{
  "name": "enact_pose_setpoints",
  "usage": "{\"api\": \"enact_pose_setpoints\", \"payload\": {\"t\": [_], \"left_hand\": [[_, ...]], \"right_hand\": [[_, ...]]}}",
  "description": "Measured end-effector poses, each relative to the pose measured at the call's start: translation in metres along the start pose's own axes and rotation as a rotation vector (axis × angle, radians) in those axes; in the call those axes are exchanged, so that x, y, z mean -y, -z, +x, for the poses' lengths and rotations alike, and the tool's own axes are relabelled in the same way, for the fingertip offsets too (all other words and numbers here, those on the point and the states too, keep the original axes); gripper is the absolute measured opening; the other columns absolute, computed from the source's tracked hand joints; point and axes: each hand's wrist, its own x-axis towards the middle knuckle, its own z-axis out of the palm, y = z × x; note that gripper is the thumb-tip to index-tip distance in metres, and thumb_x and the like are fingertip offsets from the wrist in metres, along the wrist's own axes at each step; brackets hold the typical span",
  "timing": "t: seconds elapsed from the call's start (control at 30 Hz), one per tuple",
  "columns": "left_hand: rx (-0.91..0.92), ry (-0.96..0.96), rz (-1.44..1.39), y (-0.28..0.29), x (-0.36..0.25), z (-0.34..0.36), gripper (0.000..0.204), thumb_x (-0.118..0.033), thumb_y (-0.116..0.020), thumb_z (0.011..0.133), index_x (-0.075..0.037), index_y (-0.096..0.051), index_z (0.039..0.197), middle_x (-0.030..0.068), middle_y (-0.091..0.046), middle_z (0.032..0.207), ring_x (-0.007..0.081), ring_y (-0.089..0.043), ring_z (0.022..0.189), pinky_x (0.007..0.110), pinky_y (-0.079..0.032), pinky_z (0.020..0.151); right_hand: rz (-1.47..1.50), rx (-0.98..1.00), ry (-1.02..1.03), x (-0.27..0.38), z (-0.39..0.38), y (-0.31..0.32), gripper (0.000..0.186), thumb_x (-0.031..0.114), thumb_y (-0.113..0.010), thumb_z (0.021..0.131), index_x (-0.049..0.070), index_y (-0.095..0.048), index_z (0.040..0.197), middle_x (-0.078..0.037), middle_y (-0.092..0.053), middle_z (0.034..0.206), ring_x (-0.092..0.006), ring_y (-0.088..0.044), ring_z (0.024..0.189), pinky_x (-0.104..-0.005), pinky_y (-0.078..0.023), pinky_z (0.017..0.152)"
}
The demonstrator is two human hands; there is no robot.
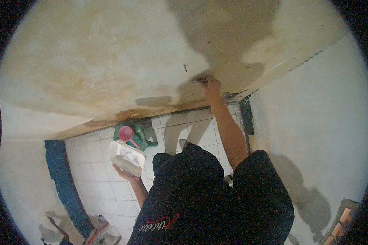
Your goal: The person applies a white compound to the ceiling and walls using a putty knife, repeatedly taking more compound from a plastic container.
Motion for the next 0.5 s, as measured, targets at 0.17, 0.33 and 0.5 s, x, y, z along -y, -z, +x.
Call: {"api": "enact_pose_setpoints", "payload": {"t": [0.17, 0.33, 0.5], "left_hand": [[-0.076, -0.01, 0.025, -0.002, 0.0, -0.01, 0.064, -0.055, -0.037, 0.095, -0.012, -0.036, 0.142, 0.0118, -0.041, 0.142, 0.0337, -0.045, 0.126, 0.049, -0.041, 0.102], [-0.144, -0.025, 0.093, 0.007, -0.003, -0.011, 0.065, -0.056, -0.033, 0.096, -0.011, -0.035, 0.142, 0.0131, -0.041, 0.141, 0.0345, -0.044, 0.127, 0.05, -0.04, 0.102], [-0.102, -0.016, 0.067, 0.006, -0.002, -0.003, 0.065, -0.055, -0.034, 0.095, -0.01, -0.035, 0.142, 0.0132, -0.042, 0.141, 0.0342, -0.045, 0.126, 0.05, -0.041, 0.102]], "right_hand": [[0.925, -0.182, -0.264, 0.142, -0.039, 0.001, 0.021, 0.01, -0.049, 0.088, -0.007, -0.06, 0.093, -0.022, -0.065, 0.093, -0.0352, -0.065, 0.087, -0.0444, -0.055, 0.076], [0.907, -0.362, -0.202, 0.183, -0.085, 0.003, 0.027, 0.008, -0.041, 0.092, -0.009, -0.053, 0.107, -0.024, -0.063, 0.101, -0.0365, -0.065, 0.089, -0.0481, -0.057, 0.083], [0.422, -0.136, -0.29, 0.056, -0.072, -0.006, 0.025, 0.006, -0.043, 0.091, -0.008, -0.051, 0.111, -0.023, -0.062, 0.1, -0.0362, -0.065, 0.088, -0.0505, -0.056, 0.078]]}}
